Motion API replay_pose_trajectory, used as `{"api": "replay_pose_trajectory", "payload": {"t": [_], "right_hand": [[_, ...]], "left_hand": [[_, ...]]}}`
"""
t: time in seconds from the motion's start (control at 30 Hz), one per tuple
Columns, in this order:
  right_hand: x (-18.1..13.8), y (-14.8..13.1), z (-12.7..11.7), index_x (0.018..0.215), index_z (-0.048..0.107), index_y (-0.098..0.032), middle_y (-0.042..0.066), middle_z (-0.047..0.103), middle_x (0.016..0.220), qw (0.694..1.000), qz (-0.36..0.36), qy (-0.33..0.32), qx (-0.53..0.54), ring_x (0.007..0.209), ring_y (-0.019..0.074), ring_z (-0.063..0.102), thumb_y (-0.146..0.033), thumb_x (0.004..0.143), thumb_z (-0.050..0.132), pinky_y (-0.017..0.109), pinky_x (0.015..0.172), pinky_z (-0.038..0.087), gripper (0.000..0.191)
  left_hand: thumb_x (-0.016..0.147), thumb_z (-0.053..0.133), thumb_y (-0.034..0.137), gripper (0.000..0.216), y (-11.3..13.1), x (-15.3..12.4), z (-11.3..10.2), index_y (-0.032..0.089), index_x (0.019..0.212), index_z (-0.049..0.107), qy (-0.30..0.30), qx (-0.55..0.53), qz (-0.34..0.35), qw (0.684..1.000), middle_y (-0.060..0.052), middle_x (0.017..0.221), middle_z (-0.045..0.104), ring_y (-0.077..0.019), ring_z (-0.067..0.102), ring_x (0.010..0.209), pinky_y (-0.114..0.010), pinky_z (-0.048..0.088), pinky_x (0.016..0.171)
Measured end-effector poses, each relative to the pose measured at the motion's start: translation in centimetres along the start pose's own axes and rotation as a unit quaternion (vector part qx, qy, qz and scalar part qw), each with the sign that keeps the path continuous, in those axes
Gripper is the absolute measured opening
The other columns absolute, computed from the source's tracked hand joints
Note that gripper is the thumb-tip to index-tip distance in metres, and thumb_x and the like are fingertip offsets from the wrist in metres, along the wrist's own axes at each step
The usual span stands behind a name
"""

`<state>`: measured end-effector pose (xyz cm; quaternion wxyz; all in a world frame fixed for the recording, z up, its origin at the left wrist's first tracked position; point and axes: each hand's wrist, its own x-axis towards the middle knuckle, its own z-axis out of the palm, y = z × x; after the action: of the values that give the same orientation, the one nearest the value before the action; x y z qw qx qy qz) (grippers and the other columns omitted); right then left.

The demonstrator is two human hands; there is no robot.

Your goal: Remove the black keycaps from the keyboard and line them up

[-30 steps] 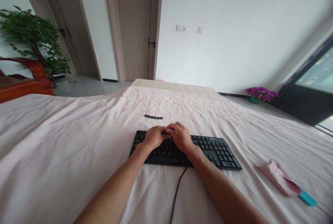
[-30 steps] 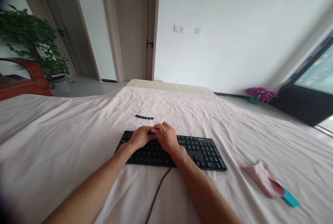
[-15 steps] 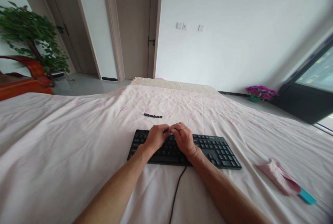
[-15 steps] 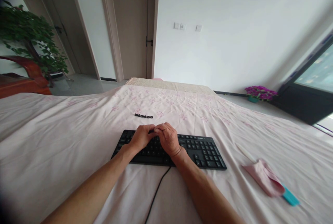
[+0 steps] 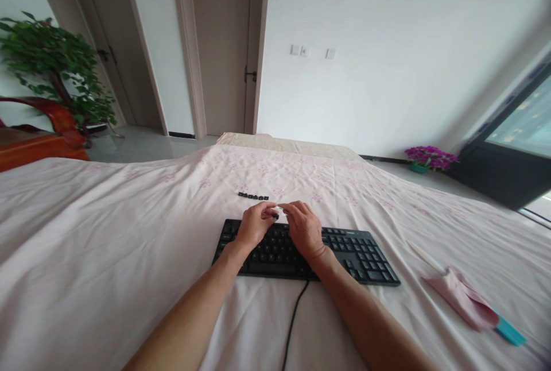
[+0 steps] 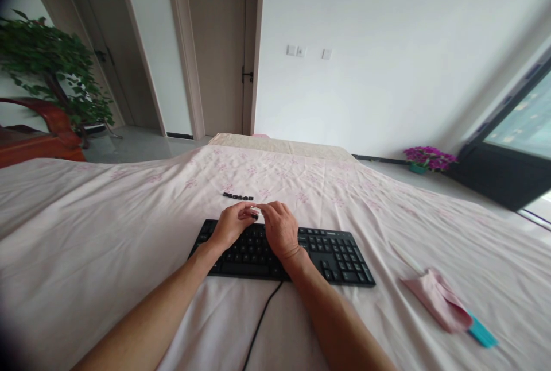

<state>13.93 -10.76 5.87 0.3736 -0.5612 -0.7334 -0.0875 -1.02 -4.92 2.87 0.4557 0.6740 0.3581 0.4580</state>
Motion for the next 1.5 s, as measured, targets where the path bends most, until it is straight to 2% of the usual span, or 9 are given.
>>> {"api": "replay_pose_trajectory", "payload": {"t": [0.13, 0.37, 0.53, 0.67, 0.77, 0.97, 1.23, 1.5], "right_hand": [[0.0, 0.1, 0.2, 0.095, 0.068, -0.027, 0.002, 0.067, 0.085, 0.998, 0.005, -0.051, -0.042, 0.082, 0.0178, 0.055, -0.031, 0.090, 0.053, 0.028, 0.072, 0.040, 0.017], [0.0, 0.3, 0.6, 0.086, 0.067, -0.024, 0.001, 0.069, 0.082, 0.997, 0.033, -0.054, -0.048, 0.080, 0.0172, 0.057, -0.029, 0.087, 0.056, 0.027, 0.072, 0.039, 0.012], [0.8, 0.5, 0.2, 0.085, 0.068, -0.026, -0.001, 0.069, 0.083, 0.994, 0.097, -0.043, -0.035, 0.082, 0.0163, 0.058, -0.032, 0.086, 0.056, 0.026, 0.071, 0.039, 0.014], [2.9, 0.7, 0.0, 0.085, 0.069, -0.028, -0.002, 0.070, 0.086, 0.985, 0.142, -0.085, -0.050, 0.086, 0.0175, 0.060, -0.038, 0.084, 0.057, 0.026, 0.069, 0.038, 0.016], [4.8, 1.2, 0.7, 0.086, 0.069, -0.029, -0.001, 0.070, 0.088, 0.977, 0.162, -0.119, -0.071, 0.086, 0.0182, 0.060, -0.039, 0.083, 0.056, 0.026, 0.067, 0.037, 0.016], [7.2, 2.9, 3.6, 0.089, 0.069, -0.029, 0.001, 0.070, 0.089, 0.956, 0.206, -0.183, -0.105, 0.084, 0.0182, 0.061, -0.038, 0.082, 0.055, 0.026, 0.067, 0.038, 0.018], [7.7, 4.4, 6.3, 0.089, 0.070, -0.026, 0.003, 0.070, 0.087, 0.954, 0.198, -0.197, -0.111, 0.083, 0.0184, 0.062, -0.033, 0.080, 0.056, 0.027, 0.068, 0.039, 0.018], [7.8, 4.9, 7.4, 0.089, 0.070, -0.026, 0.003, 0.070, 0.087, 0.958, 0.184, -0.198, -0.101, 0.082, 0.0187, 0.062, -0.033, 0.080, 0.056, 0.027, 0.068, 0.040, 0.018]], "left_hand": [[0.073, 0.066, 0.015, 0.037, -0.2, 0.0, -0.1, 0.017, 0.109, 0.062, -0.004, 0.005, -0.003, 1.000, -0.006, 0.093, 0.071, -0.0170, 0.067, 0.087, -0.028, 0.053, 0.081], [0.074, 0.062, 0.011, 0.038, -0.2, 0.0, 0.0, 0.017, 0.111, 0.060, -0.006, 0.038, -0.005, 0.999, -0.005, 0.094, 0.070, -0.0141, 0.067, 0.084, -0.026, 0.052, 0.080], [0.076, 0.059, 0.012, 0.029, 0.7, -0.6, 0.3, 0.018, 0.104, 0.064, 0.006, 0.167, 0.024, 0.986, -0.005, 0.102, 0.069, -0.0150, 0.064, 0.092, -0.026, 0.049, 0.085], [0.080, 0.056, 0.018, 0.020, 0.9, -1.1, 0.5, 0.022, 0.095, 0.068, -0.044, 0.271, 0.052, 0.960, -0.003, 0.097, 0.071, -0.0177, 0.064, 0.091, -0.028, 0.047, 0.085], [0.082, 0.052, 0.020, 0.020, 1.0, -1.2, 0.5, 0.023, 0.092, 0.069, -0.066, 0.308, 0.056, 0.948, -0.002, 0.094, 0.071, -0.0184, 0.064, 0.090, -0.028, 0.046, 0.082], [0.082, 0.051, 0.021, 0.022, 1.3, -1.1, 0.3, 0.023, 0.095, 0.069, -0.075, 0.309, 0.038, 0.947, -0.002, 0.098, 0.071, -0.0182, 0.064, 0.094, -0.027, 0.045, 0.085], [0.081, 0.052, 0.020, 0.022, 1.5, -1.1, 0.3, 0.024, 0.094, 0.069, -0.076, 0.304, 0.030, 0.949, -0.002, 0.097, 0.071, -0.0192, 0.063, 0.094, -0.028, 0.045, 0.084], [0.082, 0.049, 0.020, 0.022, 1.5, -1.1, 0.2, 0.024, 0.092, 0.069, -0.077, 0.305, 0.039, 0.948, -0.002, 0.095, 0.070, -0.0190, 0.064, 0.092, -0.028, 0.045, 0.082]]}}
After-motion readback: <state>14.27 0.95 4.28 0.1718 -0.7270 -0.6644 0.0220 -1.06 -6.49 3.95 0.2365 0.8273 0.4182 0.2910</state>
